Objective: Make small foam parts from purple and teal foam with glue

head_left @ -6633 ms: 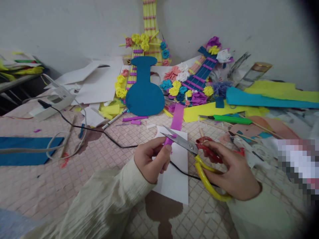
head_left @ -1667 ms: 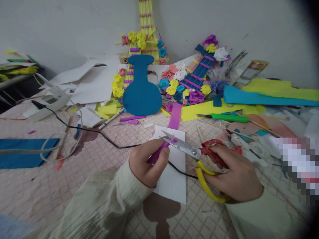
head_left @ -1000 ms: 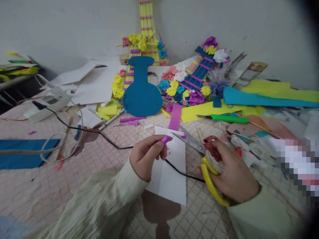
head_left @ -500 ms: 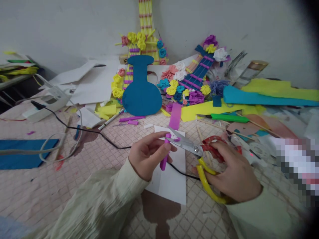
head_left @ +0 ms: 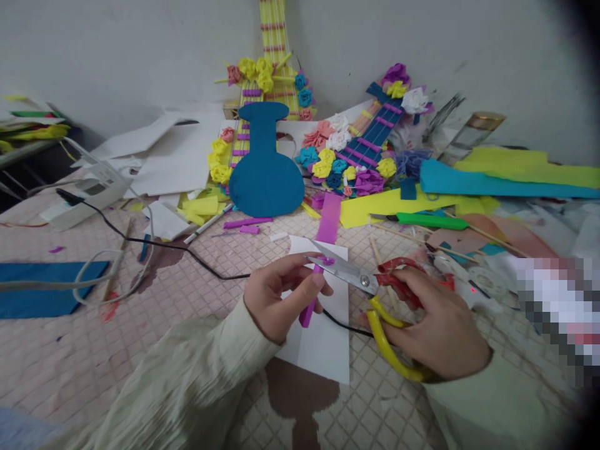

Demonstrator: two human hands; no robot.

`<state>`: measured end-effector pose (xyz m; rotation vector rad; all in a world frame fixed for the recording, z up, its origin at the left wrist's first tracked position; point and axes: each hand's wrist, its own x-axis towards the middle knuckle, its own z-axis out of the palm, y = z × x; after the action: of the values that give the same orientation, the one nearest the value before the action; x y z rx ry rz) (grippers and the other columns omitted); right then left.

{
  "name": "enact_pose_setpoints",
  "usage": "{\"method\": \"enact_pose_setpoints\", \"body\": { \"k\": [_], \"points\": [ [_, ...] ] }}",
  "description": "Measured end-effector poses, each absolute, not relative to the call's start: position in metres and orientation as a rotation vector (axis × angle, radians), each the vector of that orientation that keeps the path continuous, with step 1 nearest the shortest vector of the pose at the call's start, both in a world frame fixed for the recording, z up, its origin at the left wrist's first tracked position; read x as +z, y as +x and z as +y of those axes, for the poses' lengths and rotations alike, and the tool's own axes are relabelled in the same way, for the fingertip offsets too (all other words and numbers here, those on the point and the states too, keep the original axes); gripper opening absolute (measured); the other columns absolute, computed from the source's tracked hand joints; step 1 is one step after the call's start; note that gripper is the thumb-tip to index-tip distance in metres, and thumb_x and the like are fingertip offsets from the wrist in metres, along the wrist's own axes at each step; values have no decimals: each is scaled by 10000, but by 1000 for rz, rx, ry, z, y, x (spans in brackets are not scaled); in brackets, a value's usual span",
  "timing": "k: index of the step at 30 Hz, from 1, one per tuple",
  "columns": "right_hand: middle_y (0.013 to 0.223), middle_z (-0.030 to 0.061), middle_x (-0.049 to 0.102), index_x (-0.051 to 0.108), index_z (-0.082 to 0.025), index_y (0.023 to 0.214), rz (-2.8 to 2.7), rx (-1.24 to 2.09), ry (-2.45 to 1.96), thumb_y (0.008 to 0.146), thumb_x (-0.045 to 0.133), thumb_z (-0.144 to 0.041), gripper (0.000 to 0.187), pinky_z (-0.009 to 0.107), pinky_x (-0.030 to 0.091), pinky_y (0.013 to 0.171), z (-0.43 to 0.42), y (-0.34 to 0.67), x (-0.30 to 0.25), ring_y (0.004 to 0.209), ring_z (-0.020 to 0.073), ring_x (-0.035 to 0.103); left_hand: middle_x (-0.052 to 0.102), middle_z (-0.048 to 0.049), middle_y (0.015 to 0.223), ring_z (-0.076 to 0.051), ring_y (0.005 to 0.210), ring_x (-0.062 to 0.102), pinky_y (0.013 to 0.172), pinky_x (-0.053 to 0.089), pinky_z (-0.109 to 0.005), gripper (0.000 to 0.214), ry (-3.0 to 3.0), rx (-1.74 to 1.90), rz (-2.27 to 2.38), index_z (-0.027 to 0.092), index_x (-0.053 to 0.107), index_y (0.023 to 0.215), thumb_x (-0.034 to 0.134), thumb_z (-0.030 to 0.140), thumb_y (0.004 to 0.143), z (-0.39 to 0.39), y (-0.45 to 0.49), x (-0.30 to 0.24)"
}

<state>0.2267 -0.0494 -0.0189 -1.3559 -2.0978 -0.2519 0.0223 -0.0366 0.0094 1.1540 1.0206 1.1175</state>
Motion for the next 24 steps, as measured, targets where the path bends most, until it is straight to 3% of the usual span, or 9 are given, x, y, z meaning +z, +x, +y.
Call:
{"method": "enact_pose_setpoints", "body": {
  "k": [18,24],
  "points": [
    [668,56,615,473,-185,803,-2102,-345,-1319,692,561,-434,286,299,449,471,-50,226,-16,537,187,585,549,29,469,-73,374,471,397,348,-211,147,1130,1226,1042,124,607,799,574,230,702,-37,23,8],
    [611,41,603,491,-185,767,-2046,-306,-1422,689,557,-438,273,295,441,463,-50,226,-16,491,173,560,573,11,499,-82,393,484,412,353,-220,206,1110,1212,1018,104,618,867,557,230,717,-38,23,9]
  ]
}}
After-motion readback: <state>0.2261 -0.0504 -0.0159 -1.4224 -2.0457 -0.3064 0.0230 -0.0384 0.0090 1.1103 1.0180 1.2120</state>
